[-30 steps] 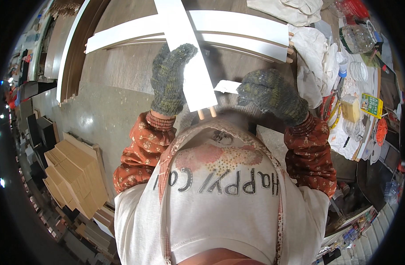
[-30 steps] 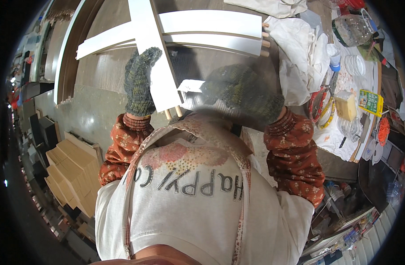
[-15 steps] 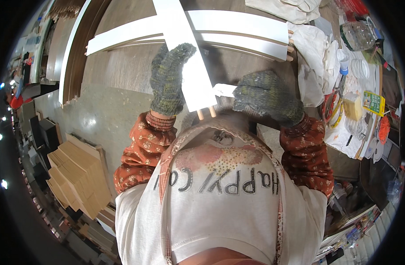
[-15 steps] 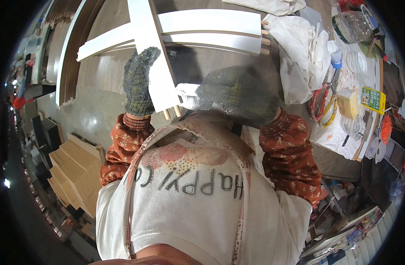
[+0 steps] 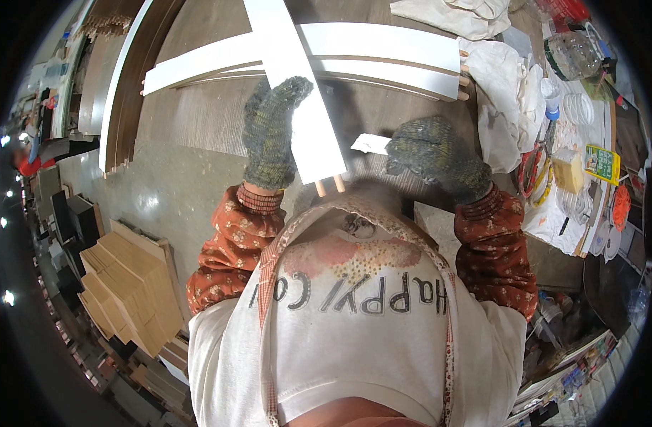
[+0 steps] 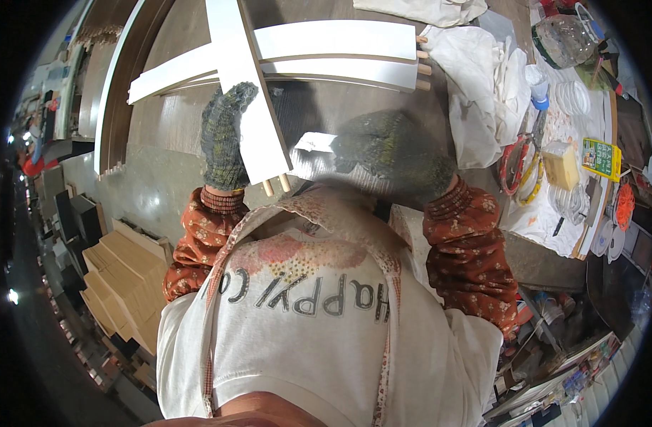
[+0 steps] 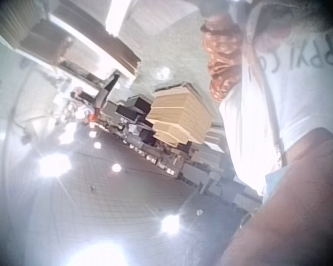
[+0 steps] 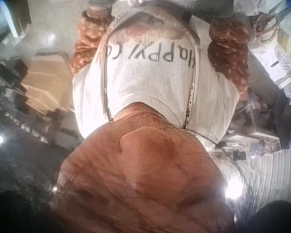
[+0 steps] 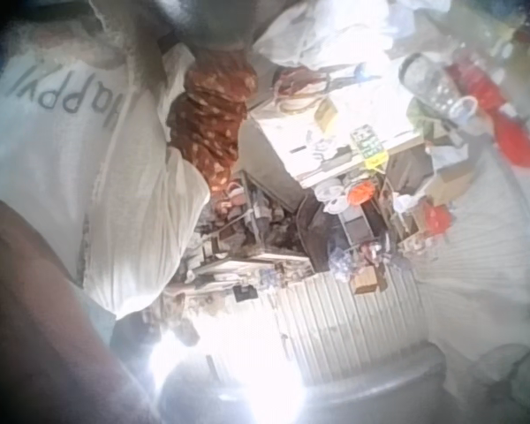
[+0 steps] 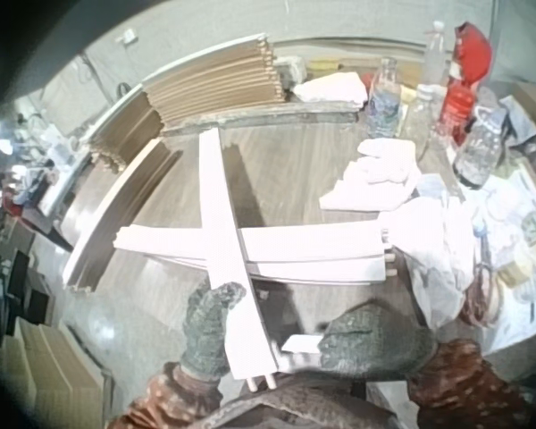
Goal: The person wipes down white wooden furniture components using a white cloth, turning the pieces over to clean all sides and stacking them on a workbench.
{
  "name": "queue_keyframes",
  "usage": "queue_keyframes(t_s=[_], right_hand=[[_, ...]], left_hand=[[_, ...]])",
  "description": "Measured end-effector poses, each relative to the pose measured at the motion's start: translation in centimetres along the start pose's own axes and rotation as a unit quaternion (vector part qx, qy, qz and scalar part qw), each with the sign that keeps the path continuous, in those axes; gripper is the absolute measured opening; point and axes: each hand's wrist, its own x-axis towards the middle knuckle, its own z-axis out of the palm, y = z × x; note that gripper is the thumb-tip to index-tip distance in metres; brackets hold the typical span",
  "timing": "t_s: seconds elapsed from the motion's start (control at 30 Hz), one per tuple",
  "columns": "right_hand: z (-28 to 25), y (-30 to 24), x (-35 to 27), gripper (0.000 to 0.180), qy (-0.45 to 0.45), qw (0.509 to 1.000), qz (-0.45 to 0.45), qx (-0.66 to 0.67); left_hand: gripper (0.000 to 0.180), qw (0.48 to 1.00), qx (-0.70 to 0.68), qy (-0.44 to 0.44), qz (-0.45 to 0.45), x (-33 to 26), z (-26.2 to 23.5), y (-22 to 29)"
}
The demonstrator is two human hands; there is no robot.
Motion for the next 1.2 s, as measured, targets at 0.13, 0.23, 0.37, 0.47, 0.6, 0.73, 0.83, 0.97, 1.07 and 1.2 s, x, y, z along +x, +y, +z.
queue_keyframes(t_s=[0.13,0.23,0.37,0.47,0.6,0.73,0.83,0.97,1.07,1.2], right_hand=[[1.1,0.0,-0.5,0.019,-0.001,0.985,0.065,0.161],[0.4,-0.8,0.9,0.021,0.017,0.998,-0.039,-0.039],[-1.0,-1.4,2.4,0.025,0.040,0.996,-0.066,-0.049],[-2.0,-2.5,3.5,0.021,0.014,0.988,0.087,0.124],[-1.1,-0.4,2.0,0.016,0.116,0.848,0.314,0.412],[0.2,1.5,-1.3,0.021,0.104,0.818,0.173,0.539],[0.6,0.5,-1.1,0.027,0.079,0.726,0.180,0.659],[3.2,0.7,-2.3,0.035,0.022,0.911,0.140,0.387],[2.9,0.3,-1.0,0.031,-0.015,0.974,0.099,0.203],[2.3,-0.2,-1.0,0.033,-0.076,0.991,0.059,0.096]], left_hand=[[0.027,0.968,0.217,-0.047,0.120,0.2,-0.4,0.4],[0.025,0.987,0.150,-0.044,-0.032,0.2,-0.4,0.2],[0.019,1.000,0.018,0.002,0.002,0.5,0.7,0.9],[0.017,0.997,0.079,-0.006,0.023,0.9,0.5,1.4],[0.023,0.922,0.310,-0.059,0.225,1.7,-1.0,1.8],[0.033,0.942,0.296,-0.127,0.094,0.7,-2.4,0.3],[0.037,0.916,0.342,-0.131,0.163,0.9,-2.4,0.6],[0.036,0.886,0.392,-0.120,0.217,1.1,-1.9,1.1],[0.034,0.894,0.388,-0.111,0.195,0.9,-1.7,1.2],[0.034,0.932,0.303,-0.100,0.174,1.0,-1.8,0.3]])
